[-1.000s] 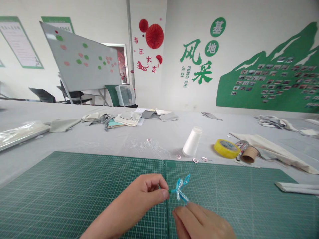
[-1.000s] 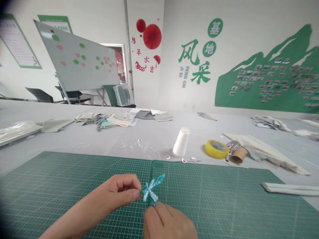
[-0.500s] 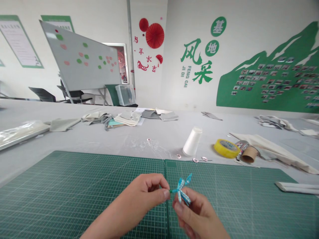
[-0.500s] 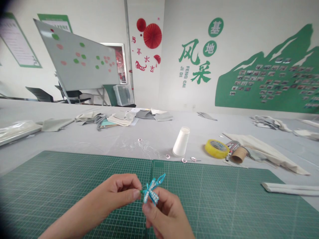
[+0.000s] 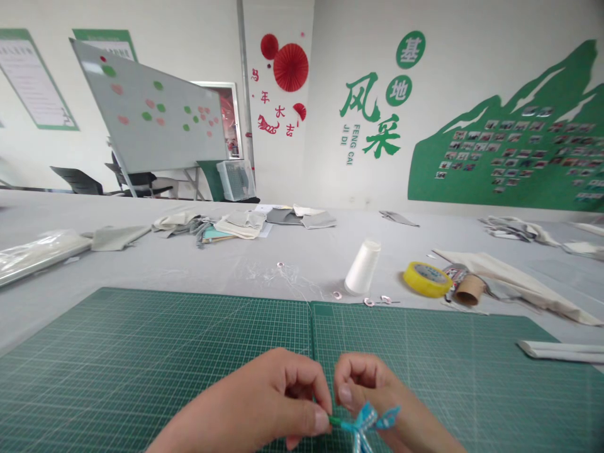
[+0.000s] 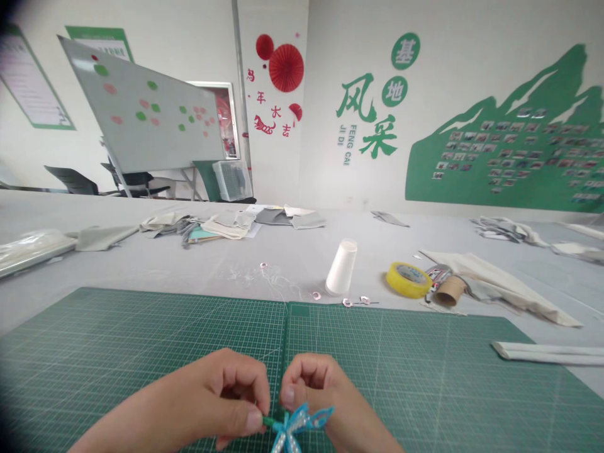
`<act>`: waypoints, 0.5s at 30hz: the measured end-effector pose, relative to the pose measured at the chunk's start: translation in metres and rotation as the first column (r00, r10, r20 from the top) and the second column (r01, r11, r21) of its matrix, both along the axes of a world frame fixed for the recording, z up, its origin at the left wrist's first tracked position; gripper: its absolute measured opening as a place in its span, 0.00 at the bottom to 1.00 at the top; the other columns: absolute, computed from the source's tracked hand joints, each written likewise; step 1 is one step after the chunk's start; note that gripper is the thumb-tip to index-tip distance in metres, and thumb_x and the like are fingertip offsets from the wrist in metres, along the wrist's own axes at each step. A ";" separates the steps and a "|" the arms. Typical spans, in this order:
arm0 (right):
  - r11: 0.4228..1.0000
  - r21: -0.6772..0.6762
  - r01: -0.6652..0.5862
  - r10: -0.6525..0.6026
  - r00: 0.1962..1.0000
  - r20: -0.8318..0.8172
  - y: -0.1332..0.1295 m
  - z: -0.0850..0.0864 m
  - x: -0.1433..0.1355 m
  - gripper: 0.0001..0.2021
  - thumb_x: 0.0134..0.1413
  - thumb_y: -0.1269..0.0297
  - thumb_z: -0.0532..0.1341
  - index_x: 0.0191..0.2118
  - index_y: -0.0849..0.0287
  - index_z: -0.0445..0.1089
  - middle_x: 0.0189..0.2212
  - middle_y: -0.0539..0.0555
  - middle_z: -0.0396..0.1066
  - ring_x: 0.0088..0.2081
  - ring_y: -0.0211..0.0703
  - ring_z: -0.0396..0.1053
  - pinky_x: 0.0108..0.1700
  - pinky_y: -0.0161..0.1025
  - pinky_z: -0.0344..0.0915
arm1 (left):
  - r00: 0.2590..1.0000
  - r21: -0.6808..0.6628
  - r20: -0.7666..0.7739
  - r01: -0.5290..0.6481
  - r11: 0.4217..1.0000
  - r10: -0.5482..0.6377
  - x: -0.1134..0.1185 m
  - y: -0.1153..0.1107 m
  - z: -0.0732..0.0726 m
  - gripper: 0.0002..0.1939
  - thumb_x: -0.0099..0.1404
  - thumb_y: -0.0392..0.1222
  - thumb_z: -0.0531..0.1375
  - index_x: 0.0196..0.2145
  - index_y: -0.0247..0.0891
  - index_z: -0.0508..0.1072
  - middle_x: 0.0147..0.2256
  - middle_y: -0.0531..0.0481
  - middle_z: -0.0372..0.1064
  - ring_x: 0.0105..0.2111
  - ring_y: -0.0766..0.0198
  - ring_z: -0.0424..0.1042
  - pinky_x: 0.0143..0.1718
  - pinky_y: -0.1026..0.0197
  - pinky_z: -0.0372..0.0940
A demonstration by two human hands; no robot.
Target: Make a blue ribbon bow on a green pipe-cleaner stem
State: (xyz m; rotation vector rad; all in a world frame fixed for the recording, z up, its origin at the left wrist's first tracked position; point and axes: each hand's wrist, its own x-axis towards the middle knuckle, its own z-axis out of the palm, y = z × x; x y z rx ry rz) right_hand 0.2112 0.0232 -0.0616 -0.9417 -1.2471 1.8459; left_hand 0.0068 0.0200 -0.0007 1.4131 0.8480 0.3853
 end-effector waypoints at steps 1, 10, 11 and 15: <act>0.999 -0.008 -0.034 0.034 0.999 0.004 0.001 -0.001 0.002 0.18 0.40 0.53 0.72 0.21 0.59 0.67 0.16 0.42 0.55 0.20 0.32 0.44 0.21 0.34 0.39 | 0.999 0.005 -0.034 0.027 1.000 -0.027 0.000 -0.001 0.000 0.01 0.55 0.36 0.59 0.26 0.38 0.71 0.19 0.60 0.57 0.20 0.70 0.56 0.22 0.67 0.50; 0.973 0.230 -0.033 -0.033 0.961 0.276 -0.006 0.017 0.003 0.16 0.45 0.51 0.69 0.22 0.58 0.69 0.16 0.41 0.51 0.22 0.34 0.44 0.24 0.35 0.41 | 0.922 0.292 -0.376 0.024 0.956 0.092 0.003 -0.004 -0.001 0.05 0.54 0.35 0.56 0.24 0.39 0.70 0.19 0.60 0.57 0.21 0.69 0.56 0.21 0.66 0.48; 0.953 0.301 -0.032 -0.079 0.934 0.350 -0.008 0.021 0.002 0.15 0.48 0.52 0.67 0.22 0.58 0.69 0.15 0.41 0.49 0.21 0.34 0.44 0.23 0.35 0.41 | 0.922 0.313 -0.370 0.006 0.950 0.116 0.002 -0.003 -0.002 0.05 0.55 0.35 0.56 0.24 0.39 0.70 0.19 0.60 0.57 0.21 0.69 0.56 0.22 0.66 0.49; 0.732 0.677 -0.070 -0.387 0.775 0.499 -0.019 0.033 0.000 0.10 0.55 0.63 0.60 0.24 0.56 0.71 0.16 0.42 0.51 0.19 0.35 0.50 0.22 0.35 0.47 | 0.923 0.317 -0.338 -0.070 0.946 0.182 0.001 -0.001 -0.006 0.07 0.58 0.37 0.54 0.27 0.39 0.71 0.20 0.58 0.59 0.22 0.68 0.57 0.22 0.66 0.49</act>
